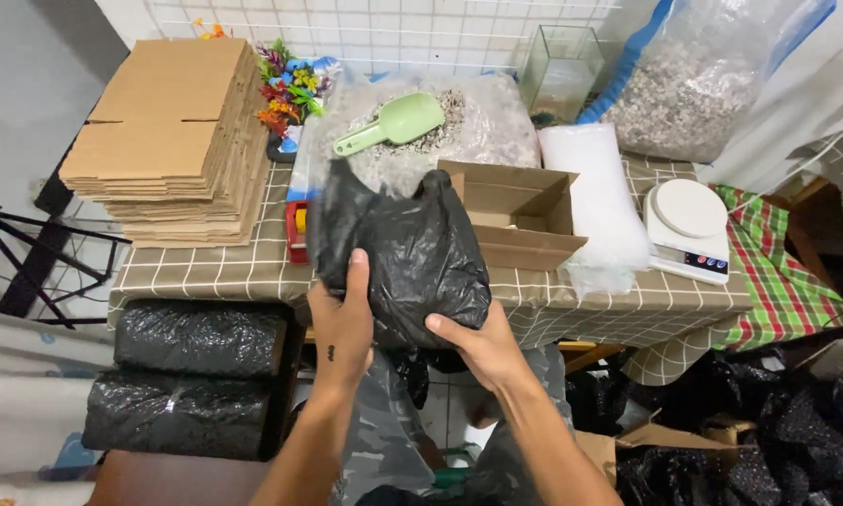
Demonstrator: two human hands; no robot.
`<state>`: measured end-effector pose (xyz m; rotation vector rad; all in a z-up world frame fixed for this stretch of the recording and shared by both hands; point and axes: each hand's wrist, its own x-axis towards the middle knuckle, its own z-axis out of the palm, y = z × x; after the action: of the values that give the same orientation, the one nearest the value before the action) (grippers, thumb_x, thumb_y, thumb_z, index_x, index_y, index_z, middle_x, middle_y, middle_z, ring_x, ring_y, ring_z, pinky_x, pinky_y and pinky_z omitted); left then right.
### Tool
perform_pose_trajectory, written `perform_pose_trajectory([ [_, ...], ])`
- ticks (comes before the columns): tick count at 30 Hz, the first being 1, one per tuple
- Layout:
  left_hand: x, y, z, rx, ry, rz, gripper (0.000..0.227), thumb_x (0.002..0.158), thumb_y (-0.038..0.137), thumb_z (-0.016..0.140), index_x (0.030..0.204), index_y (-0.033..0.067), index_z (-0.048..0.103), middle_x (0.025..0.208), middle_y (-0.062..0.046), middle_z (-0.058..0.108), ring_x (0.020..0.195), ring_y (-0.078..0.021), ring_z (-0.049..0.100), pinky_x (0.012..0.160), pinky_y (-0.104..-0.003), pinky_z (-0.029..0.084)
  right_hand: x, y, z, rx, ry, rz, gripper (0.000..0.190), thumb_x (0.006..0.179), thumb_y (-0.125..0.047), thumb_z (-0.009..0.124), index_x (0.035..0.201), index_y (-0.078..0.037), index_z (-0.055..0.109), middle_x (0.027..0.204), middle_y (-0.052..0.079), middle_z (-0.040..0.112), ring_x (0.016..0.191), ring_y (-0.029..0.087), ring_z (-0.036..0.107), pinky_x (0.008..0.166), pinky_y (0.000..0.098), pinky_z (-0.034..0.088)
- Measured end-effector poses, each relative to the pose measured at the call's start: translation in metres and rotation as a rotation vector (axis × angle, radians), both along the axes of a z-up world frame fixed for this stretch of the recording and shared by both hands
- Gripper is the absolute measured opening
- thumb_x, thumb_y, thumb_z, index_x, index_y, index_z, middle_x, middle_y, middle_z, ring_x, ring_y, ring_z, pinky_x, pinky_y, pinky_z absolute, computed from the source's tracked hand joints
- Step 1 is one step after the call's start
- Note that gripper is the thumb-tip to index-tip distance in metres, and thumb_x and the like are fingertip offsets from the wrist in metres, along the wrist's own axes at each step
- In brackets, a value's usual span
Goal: The person assembles a flat cardboard box, places a small plastic bag inside, then adds a black plastic bag. They close the box flaps and seal it with a tape dispenser, pressing the tape to secure the package.
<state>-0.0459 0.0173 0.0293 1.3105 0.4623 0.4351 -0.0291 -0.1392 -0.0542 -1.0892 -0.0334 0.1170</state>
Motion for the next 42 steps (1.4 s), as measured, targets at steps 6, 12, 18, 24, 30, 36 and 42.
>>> perform_pose_trajectory([
  [6, -0.023, 0.017, 0.004, 0.755, -0.426, 0.233, 0.085, 0.097, 0.017, 0.070, 0.157, 0.0001, 0.012, 0.154, -0.031, 0.027, 0.144, -0.0527, 0.041, 0.122, -0.062, 0.042, -0.007, -0.021, 0.033, -0.256, 0.031, -0.007, 0.045, 0.070, -0.007, 0.087, 0.111, 0.004, 0.073, 0.104, 0.020, 0.078, 0.098, 0.031, 0.075, 0.081, 0.0458, 0.064],
  [12, -0.038, 0.009, 0.044, 1.479, -0.627, -0.389, 0.060, 0.090, 0.053, 0.064, 0.127, 0.0063, 0.059, 0.128, -0.015, 0.062, 0.127, -0.0367, 0.054, 0.112, -0.058, 0.033, -0.013, -0.033, 0.037, -0.508, -0.107, 0.040, 0.055, 0.071, -0.025, 0.087, 0.120, -0.004, 0.069, 0.112, 0.010, 0.077, 0.104, 0.021, 0.072, 0.092, 0.0387, 0.061],
  [18, 0.004, 0.023, 0.043, 1.000, -0.125, -1.200, 0.080, 0.069, 0.052, 0.083, 0.133, 0.0076, 0.066, 0.115, -0.016, 0.076, 0.106, -0.0411, 0.071, 0.091, -0.054, 0.053, -0.014, -0.043, 0.051, -0.371, -0.505, 0.098, 0.029, 0.073, -0.005, 0.089, 0.099, 0.003, 0.081, 0.095, 0.020, 0.082, 0.091, 0.019, 0.071, 0.077, 0.0409, 0.060],
  [24, 0.013, 0.023, 0.038, 0.673, 0.074, -1.195, 0.055, 0.066, 0.034, 0.090, 0.115, 0.0120, 0.080, 0.092, -0.011, 0.080, 0.081, -0.0219, 0.068, 0.073, -0.038, 0.053, -0.018, -0.038, 0.064, -0.393, -0.515, -0.012, 0.025, 0.068, -0.006, 0.093, 0.088, 0.003, 0.080, 0.086, 0.017, 0.081, 0.082, 0.018, 0.070, 0.070, 0.0380, 0.059],
  [30, 0.008, 0.019, 0.022, 0.321, 0.118, -1.062, 0.031, 0.074, 0.017, 0.088, 0.101, 0.0038, 0.083, 0.073, -0.009, 0.076, 0.065, -0.0154, 0.062, 0.052, -0.025, 0.048, -0.019, -0.042, 0.075, -0.755, -0.513, -0.391, 0.036, 0.061, -0.017, 0.099, 0.085, 0.000, 0.078, 0.076, 0.015, 0.074, 0.071, 0.026, 0.071, 0.061, 0.0373, 0.056],
  [36, 0.010, 0.014, 0.015, 0.052, 0.163, -1.045, 0.029, 0.074, 0.012, 0.086, 0.097, -0.0050, 0.081, 0.072, -0.012, 0.073, 0.063, -0.0172, 0.066, 0.047, -0.028, 0.053, -0.008, -0.067, 0.070, -0.723, -0.614, -0.005, 0.107, 0.056, -0.034, 0.099, 0.135, -0.007, 0.032, 0.158, 0.027, 0.031, 0.146, 0.051, 0.024, 0.117, 0.0660, 0.021],
  [42, 0.020, 0.010, 0.022, -0.115, 0.212, -0.934, 0.041, 0.069, 0.010, 0.087, 0.105, -0.0056, 0.077, 0.081, -0.022, 0.071, 0.064, -0.0296, 0.069, 0.049, -0.038, 0.057, 0.006, -0.075, 0.027, -0.306, -0.036, 0.167, 0.060, 0.074, -0.005, 0.087, 0.128, 0.006, 0.065, 0.125, 0.024, 0.071, 0.112, 0.033, 0.067, 0.091, 0.0546, 0.059],
])
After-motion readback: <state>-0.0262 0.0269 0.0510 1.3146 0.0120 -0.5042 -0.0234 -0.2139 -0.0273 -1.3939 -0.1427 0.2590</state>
